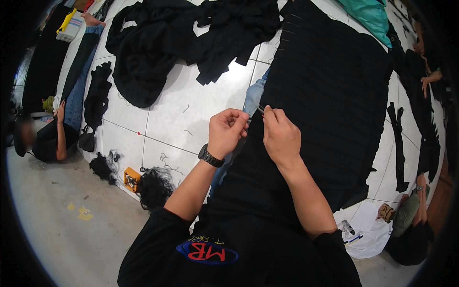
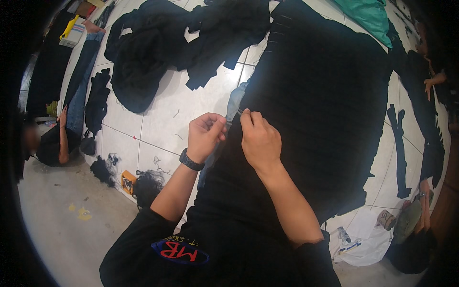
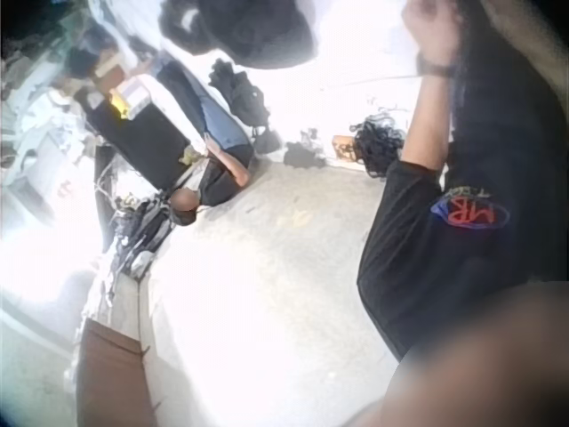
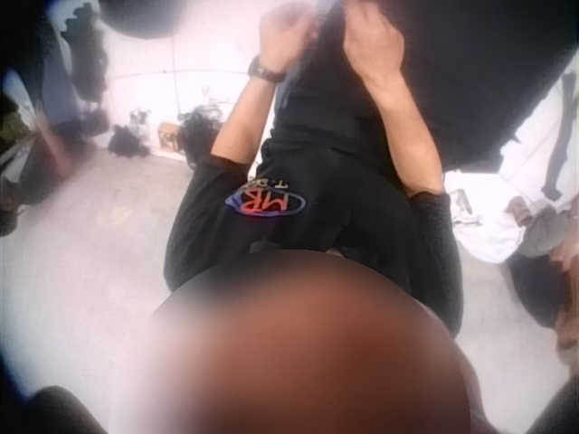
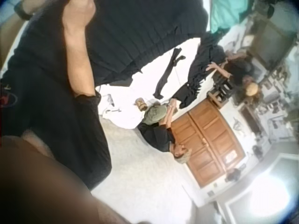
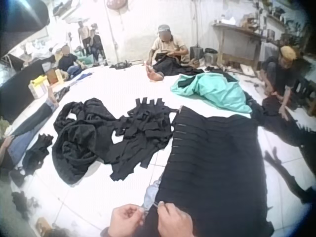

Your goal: The person sits on the floor and uses a red utility knife to cut strips from a large piece of black fabric. They repeatedly slice along the edge of the material, creating long, narrow strips that accumulate on the floor.

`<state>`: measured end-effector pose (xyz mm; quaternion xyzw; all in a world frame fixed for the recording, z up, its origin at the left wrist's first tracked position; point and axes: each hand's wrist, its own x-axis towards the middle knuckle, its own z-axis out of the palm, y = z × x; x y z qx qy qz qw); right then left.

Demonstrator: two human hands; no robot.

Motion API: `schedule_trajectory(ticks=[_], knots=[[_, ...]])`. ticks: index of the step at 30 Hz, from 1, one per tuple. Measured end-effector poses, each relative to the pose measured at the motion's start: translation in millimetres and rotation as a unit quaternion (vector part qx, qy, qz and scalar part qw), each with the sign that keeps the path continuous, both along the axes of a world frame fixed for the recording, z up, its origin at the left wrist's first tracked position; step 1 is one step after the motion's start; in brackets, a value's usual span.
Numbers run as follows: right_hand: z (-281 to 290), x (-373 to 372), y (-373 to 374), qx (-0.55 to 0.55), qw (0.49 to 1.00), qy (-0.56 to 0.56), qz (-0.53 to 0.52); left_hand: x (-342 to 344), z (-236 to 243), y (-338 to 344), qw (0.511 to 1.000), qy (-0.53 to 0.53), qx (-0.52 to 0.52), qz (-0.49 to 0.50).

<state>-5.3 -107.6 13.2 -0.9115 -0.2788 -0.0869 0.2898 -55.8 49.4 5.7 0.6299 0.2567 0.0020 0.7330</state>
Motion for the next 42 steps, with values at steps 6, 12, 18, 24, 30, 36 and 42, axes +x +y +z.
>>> schedule_trajectory(ticks=[6, 12, 18, 24, 30, 36, 42], knots=[[3.8, -10.0, -2.6, 0.029, 0.998, 0.058, -0.018, -4.7, 0.9, 4.4, 1.000, 0.004, 0.004, -0.001], [17.7, -45.8, -21.8, 0.117, 0.974, 0.188, 0.039, -19.0, -1.2, 8.6, 1.000, 0.008, 0.008, 0.009], [12.6, -52.7, -11.8, 0.039, 0.987, 0.143, 0.069, -22.4, 0.9, 4.0, 1.000, 0.008, 0.015, 0.023], [14.5, -52.6, -19.9, 0.047, 0.986, 0.154, 0.046, -37.8, -12.4, 34.1, 0.994, -0.002, 0.101, 0.050], [21.9, -39.3, -77.8, 0.126, 0.977, 0.168, -0.040, -147.7, -83.6, 199.5, 0.697, 0.328, 0.616, -0.165], [7.2, -29.5, -117.6, 0.175, 0.951, 0.211, -0.143, -93.4, -118.5, 229.7, 0.718, 0.152, 0.679, -0.001], [22.2, -23.0, -108.2, 0.275, 0.894, 0.324, -0.143, -46.9, -148.2, 154.5, 0.721, 0.096, 0.645, -0.236]])
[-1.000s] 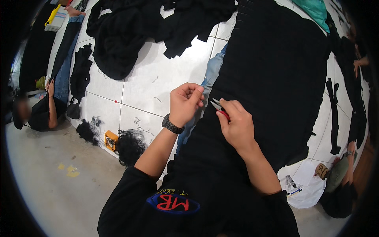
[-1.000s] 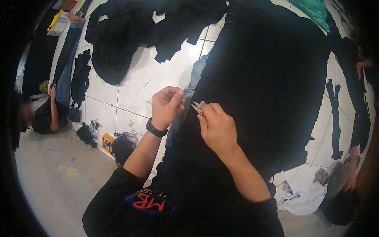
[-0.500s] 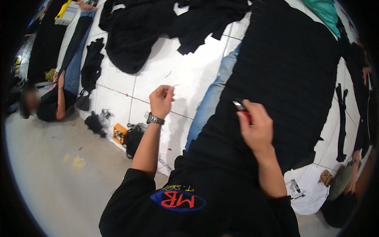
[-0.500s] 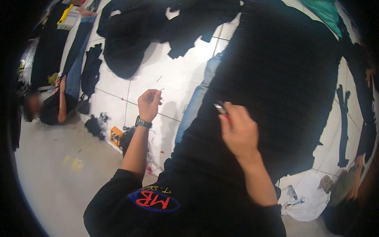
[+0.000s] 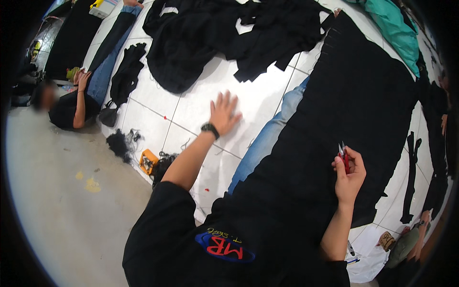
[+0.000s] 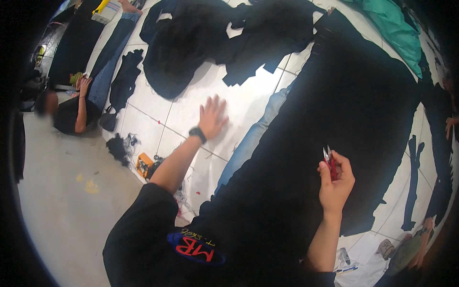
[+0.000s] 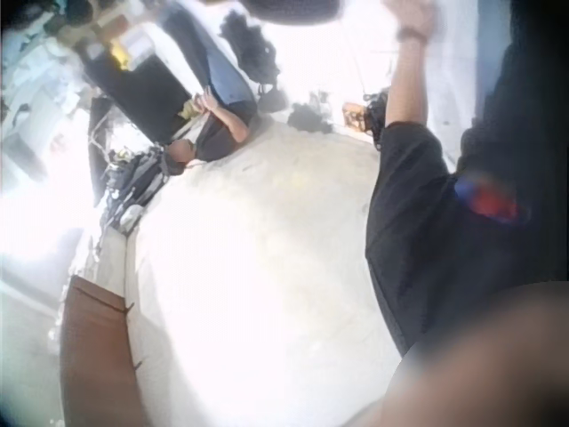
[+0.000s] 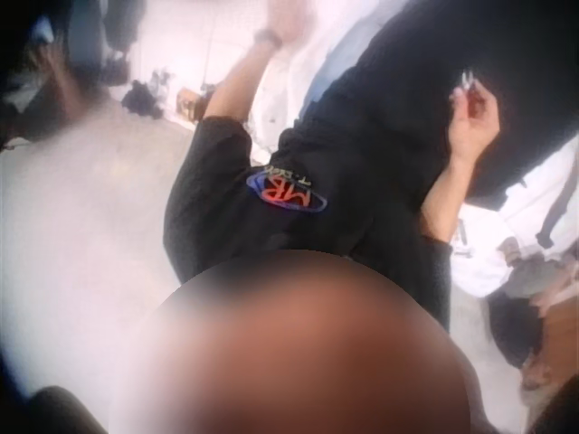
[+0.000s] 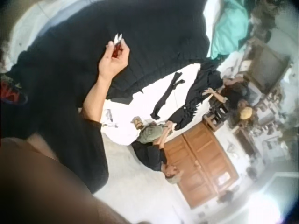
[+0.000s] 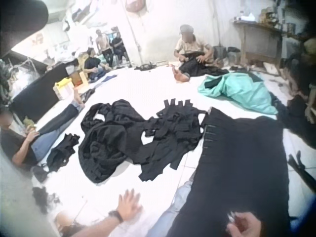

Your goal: The person sits on the floor and uses a red utility knife to cut strips from a large piece of black fabric. They repeatedly slice along the edge of the material, creating long, narrow strips that accumulate on the floor.

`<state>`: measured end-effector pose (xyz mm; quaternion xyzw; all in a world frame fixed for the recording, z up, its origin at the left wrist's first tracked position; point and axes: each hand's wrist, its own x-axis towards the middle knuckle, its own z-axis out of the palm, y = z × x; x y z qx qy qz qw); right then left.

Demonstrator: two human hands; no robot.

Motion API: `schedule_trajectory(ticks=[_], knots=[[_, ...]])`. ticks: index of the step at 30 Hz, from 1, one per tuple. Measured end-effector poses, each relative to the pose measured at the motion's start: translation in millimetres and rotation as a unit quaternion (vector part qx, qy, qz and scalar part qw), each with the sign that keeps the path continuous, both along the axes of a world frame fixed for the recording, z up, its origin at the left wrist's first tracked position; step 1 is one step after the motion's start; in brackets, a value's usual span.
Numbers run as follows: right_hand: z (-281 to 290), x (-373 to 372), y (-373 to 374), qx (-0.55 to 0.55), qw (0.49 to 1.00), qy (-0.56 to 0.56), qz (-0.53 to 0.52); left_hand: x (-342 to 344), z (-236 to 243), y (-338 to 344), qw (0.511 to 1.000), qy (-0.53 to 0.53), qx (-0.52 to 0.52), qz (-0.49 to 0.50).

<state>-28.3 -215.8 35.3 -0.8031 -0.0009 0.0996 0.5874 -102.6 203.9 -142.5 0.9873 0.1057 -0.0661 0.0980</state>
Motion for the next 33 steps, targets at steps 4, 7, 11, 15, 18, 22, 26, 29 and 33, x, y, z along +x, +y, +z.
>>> schedule_trajectory(ticks=[4, 7, 11, 15, 18, 22, 26, 29, 33], knots=[[-2.5, 0.6, -16.4, 0.075, 0.997, 0.002, -0.034, -114.5, 43.8, 2.9, 0.973, 0.114, -0.074, -0.185], [-9.6, 3.4, -34.8, 0.080, 0.995, 0.001, -0.053, -178.7, 101.2, 29.3, 0.991, 0.127, 0.041, -0.032], [-17.4, 11.1, -32.9, 0.069, 0.996, 0.006, -0.051, -149.9, 118.5, 0.3, 0.963, -0.024, -0.232, 0.136], [0.0, 11.0, -8.4, 0.114, 0.993, -0.008, -0.037, -71.1, 112.1, -95.6, 0.892, -0.119, -0.424, 0.100], [13.2, 6.1, -3.5, 0.129, 0.991, -0.022, -0.026, -68.8, 64.7, -99.7, 0.842, -0.071, -0.499, 0.192], [4.4, 0.9, -36.3, 0.116, 0.991, -0.032, -0.060, -123.3, 32.0, -10.5, 0.919, -0.012, -0.313, 0.240], [-8.4, 6.6, -82.3, 0.080, 0.985, -0.033, -0.148, -140.2, 79.3, 32.6, 0.965, 0.179, 0.144, 0.130], [8.3, 10.1, -89.8, 0.127, 0.976, -0.040, -0.175, -142.0, 112.1, -0.5, 0.988, -0.042, 0.088, 0.118], [-11.4, 30.0, -121.2, 0.038, 0.954, -0.151, -0.258, -43.5, 127.9, -79.9, 0.936, -0.103, -0.274, 0.197]])
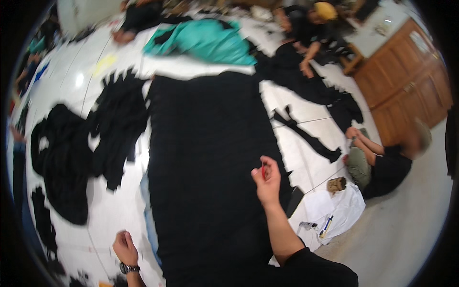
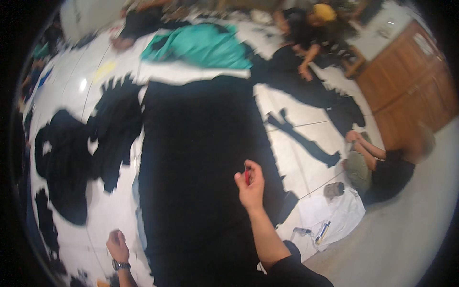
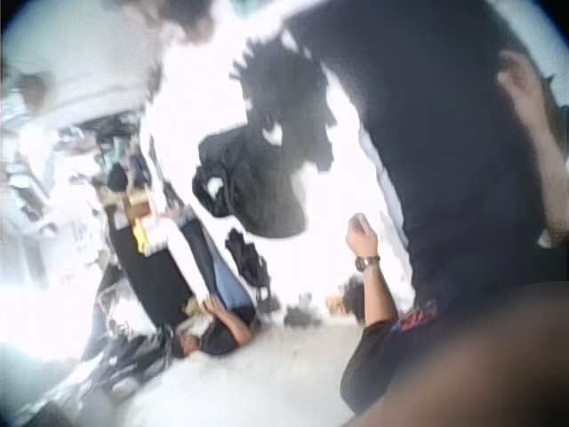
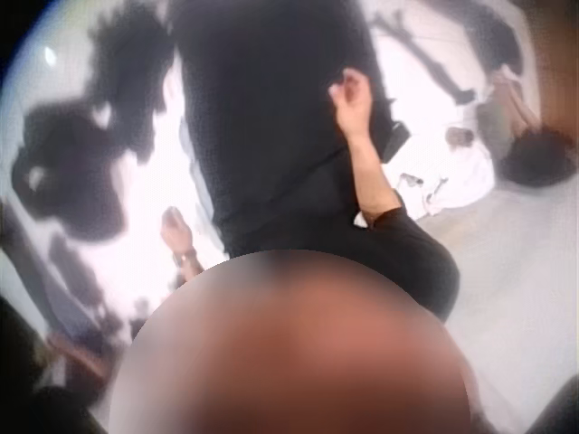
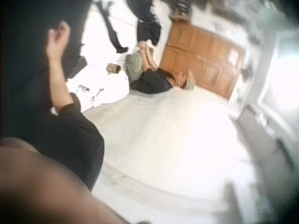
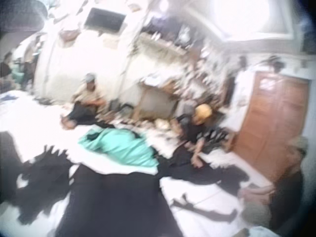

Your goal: The person sits on the floor and uses a red utility knife to cut strips from a large piece of black fabric. They repeatedly slice along the edge of the material, creating long, narrow strips that accumulate on the floor.

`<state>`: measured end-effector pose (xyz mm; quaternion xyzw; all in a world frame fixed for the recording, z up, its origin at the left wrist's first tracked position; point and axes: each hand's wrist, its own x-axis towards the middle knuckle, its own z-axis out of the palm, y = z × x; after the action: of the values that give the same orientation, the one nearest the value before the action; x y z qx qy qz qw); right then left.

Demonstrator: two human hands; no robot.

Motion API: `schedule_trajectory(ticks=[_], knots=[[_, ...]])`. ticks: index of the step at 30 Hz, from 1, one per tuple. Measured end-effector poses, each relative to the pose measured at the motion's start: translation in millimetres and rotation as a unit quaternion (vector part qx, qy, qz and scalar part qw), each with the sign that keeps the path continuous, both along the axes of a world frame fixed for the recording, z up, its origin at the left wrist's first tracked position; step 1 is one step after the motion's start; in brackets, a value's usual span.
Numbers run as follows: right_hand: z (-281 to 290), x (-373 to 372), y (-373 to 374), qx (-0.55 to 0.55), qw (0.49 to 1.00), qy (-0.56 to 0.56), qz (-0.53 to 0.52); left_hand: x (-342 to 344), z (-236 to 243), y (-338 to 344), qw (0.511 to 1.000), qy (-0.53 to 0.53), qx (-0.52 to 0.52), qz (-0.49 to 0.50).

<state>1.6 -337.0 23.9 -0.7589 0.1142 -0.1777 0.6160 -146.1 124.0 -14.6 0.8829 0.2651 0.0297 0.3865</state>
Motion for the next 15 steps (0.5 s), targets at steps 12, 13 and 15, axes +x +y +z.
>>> schedule_trajectory(ticks=[12, 13, 15], knots=[[-42.0, -57.9, -46.7, -0.263, 0.946, 0.189, -0.026, 63.2, 36.7, -115.4, 0.945, -0.189, -0.227, -0.144], [-40.2, -55.8, -44.7, -0.249, 0.955, 0.160, -0.038, 63.6, 49.1, -107.2, 0.932, -0.157, -0.293, -0.146], [-30.1, -53.4, -48.9, -0.204, 0.973, 0.097, -0.051, 69.6, 89.7, -107.7, 0.890, -0.187, -0.401, -0.108]])
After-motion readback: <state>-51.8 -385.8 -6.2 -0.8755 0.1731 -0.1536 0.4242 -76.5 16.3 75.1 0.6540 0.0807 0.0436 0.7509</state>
